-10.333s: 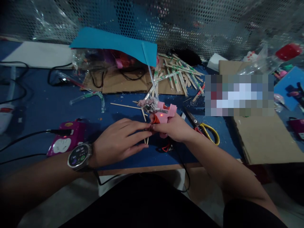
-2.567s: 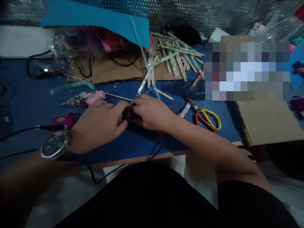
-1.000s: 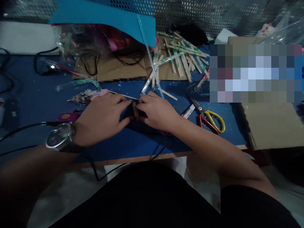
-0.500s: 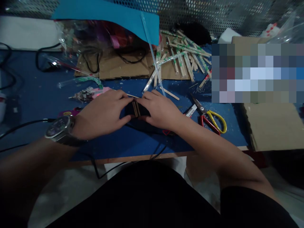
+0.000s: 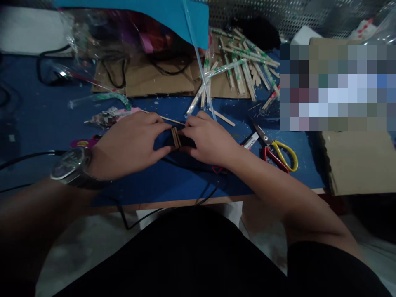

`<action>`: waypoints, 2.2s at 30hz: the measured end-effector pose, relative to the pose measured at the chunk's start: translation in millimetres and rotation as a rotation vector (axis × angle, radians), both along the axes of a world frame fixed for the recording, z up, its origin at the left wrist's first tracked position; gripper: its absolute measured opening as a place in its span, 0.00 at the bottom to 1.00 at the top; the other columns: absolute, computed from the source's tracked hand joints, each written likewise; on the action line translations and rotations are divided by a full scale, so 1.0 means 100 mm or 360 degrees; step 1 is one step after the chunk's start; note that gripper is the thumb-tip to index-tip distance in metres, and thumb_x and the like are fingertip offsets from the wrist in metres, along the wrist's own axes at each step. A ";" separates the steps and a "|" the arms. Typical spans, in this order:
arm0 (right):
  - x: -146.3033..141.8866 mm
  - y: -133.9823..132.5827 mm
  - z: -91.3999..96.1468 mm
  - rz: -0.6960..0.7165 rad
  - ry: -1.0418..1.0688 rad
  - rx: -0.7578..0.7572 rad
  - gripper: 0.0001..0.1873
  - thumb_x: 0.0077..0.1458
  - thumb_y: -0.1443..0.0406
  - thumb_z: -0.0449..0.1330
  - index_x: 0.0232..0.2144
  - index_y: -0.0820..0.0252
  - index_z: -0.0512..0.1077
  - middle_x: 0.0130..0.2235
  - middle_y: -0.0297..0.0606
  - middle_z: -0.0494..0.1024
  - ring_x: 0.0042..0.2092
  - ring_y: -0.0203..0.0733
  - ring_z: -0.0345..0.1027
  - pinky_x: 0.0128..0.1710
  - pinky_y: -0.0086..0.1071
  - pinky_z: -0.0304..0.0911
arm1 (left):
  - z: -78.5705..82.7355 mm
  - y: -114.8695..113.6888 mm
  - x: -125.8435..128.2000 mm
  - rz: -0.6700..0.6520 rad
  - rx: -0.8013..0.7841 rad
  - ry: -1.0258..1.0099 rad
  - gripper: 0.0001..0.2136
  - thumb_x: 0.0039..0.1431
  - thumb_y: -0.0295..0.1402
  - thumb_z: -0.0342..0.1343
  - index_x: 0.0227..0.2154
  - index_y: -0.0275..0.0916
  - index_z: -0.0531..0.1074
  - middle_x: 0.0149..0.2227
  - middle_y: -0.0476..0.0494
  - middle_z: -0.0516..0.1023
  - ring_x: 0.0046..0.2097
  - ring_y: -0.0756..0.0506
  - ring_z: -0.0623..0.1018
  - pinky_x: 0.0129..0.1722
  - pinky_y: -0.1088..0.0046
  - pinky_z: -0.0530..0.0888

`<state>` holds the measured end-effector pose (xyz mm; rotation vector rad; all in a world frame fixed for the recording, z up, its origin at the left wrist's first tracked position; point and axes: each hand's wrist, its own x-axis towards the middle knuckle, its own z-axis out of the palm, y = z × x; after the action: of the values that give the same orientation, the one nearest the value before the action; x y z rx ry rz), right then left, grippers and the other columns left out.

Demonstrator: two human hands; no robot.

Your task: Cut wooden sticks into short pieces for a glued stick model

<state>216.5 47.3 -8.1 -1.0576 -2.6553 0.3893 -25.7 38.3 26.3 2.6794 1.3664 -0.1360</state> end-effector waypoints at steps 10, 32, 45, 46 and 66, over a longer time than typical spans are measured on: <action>0.03 0.01 0.00 0.0036 0.0054 -0.0053 0.20 0.68 0.57 0.67 0.55 0.61 0.86 0.47 0.48 0.79 0.49 0.56 0.67 0.54 0.49 0.63 | 0.01 -0.01 0.00 0.0000 -0.0014 -0.0012 0.19 0.71 0.43 0.59 0.56 0.34 0.80 0.53 0.32 0.79 0.59 0.27 0.79 0.61 0.45 0.77; 0.14 0.04 0.26 -0.0562 -0.0487 -0.0022 0.13 0.71 0.61 0.63 0.45 0.59 0.88 0.47 0.48 0.88 0.52 0.58 0.77 0.50 0.47 0.68 | -0.03 -0.10 0.01 0.0033 0.0019 -0.0169 0.26 0.73 0.34 0.55 0.70 0.28 0.68 0.66 0.22 0.73 0.68 0.24 0.74 0.66 0.42 0.75; 0.10 0.01 0.20 -0.0642 -0.0519 -0.0022 0.10 0.69 0.62 0.60 0.42 0.59 0.81 0.46 0.46 0.85 0.41 0.50 0.77 0.35 0.40 0.59 | -0.07 -0.11 0.01 -0.0013 0.0032 -0.0216 0.28 0.73 0.33 0.54 0.72 0.27 0.65 0.68 0.21 0.72 0.71 0.25 0.73 0.69 0.44 0.74; 0.10 0.01 0.20 -0.0637 -0.0539 -0.0020 0.10 0.69 0.63 0.60 0.42 0.59 0.81 0.47 0.47 0.85 0.42 0.50 0.77 0.36 0.40 0.59 | -0.07 -0.11 0.01 -0.0016 0.0033 -0.0222 0.28 0.73 0.33 0.54 0.72 0.28 0.65 0.68 0.22 0.72 0.71 0.25 0.72 0.69 0.44 0.74; 0.15 -0.01 0.25 -0.0533 -0.0671 0.0067 0.12 0.73 0.63 0.58 0.44 0.61 0.81 0.48 0.51 0.84 0.46 0.53 0.78 0.39 0.41 0.64 | -0.07 -0.10 0.00 0.0007 0.0031 -0.0235 0.25 0.71 0.34 0.56 0.67 0.29 0.67 0.65 0.21 0.73 0.67 0.24 0.74 0.65 0.42 0.76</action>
<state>231.9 46.5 16.6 -1.6943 -2.7327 0.0417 -25.2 28.4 19.6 2.6423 1.3355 0.0745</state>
